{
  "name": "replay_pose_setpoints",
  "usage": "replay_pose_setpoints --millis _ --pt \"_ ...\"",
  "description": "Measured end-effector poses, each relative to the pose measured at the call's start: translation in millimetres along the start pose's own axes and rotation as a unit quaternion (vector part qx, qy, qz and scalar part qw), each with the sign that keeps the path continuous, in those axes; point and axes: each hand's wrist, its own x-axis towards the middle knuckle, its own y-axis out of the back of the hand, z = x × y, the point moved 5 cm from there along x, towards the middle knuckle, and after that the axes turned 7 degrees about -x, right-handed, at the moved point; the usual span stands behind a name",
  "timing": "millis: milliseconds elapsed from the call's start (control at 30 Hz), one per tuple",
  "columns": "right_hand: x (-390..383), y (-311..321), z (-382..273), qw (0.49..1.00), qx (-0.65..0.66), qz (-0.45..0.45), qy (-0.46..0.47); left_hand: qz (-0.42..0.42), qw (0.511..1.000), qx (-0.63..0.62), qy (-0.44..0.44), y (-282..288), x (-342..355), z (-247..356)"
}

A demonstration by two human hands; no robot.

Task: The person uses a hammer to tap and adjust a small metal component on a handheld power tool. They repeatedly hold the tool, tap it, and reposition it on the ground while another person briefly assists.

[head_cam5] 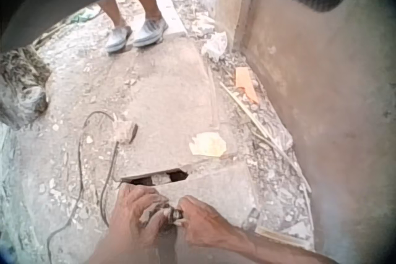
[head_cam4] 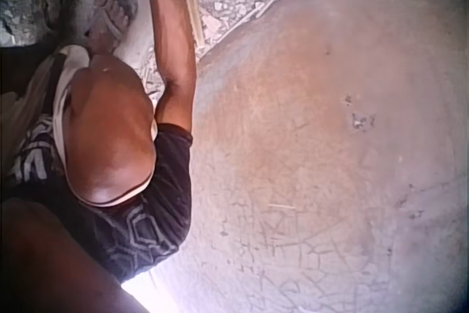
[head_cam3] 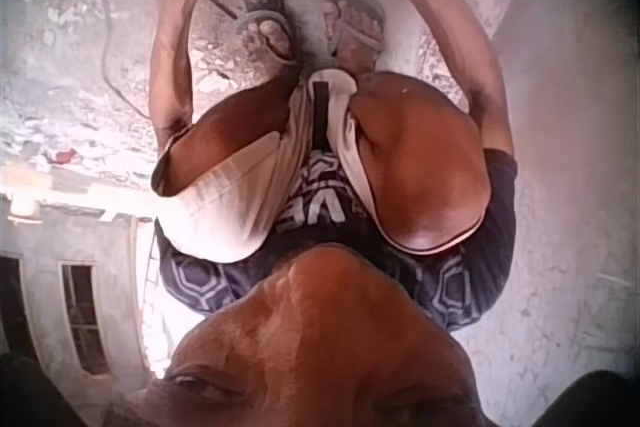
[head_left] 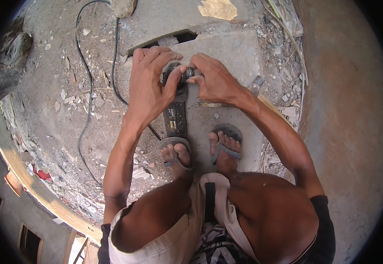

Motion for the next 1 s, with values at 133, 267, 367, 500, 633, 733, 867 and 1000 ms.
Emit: replay_pose_setpoints --millis 133,267,367,500,633,733,867,1000 --pt "-0.5 -1.9 -3.7 0.999 0.007 0.035 0.024 -0.185 0.982 -0.014 -0.018 -20.5 19.9 -31.2" --pt "-1.6 -2.4 -0.6 0.998 -0.001 0.056 0.028 -0.293 0.956 0.009 0.020 -28.6 33.7 -39.5" --pt "-1.9 -4.2 2.1 0.999 0.003 0.048 0.018 -0.334 0.942 0.021 -0.004 -30.4 39.9 -41.8" --pt "-0.3 -2.1 0.0 1.000 -0.006 0.031 0.004 -0.340 0.939 0.034 0.042 -31.2 39.8 -29.0" --pt "2.3 1.3 1.9 0.999 -0.029 -0.014 -0.030 -0.201 0.975 0.086 -0.043 -33.2 15.5 -12.3" --pt "4.1 1.8 1.9 0.999 -0.026 -0.002 -0.022 -0.114 0.989 0.056 -0.071 -28.4 -1.1 -10.8" --pt "8.6 5.7 4.8 0.999 -0.010 -0.010 -0.034 -0.108 0.988 0.051 -0.096 -29.2 -1.9 -8.5" --pt "11.8 7.1 8.6 0.999 0.004 -0.011 -0.033 -0.130 0.988 -0.006 -0.080 -29.2 4.1 -14.0"
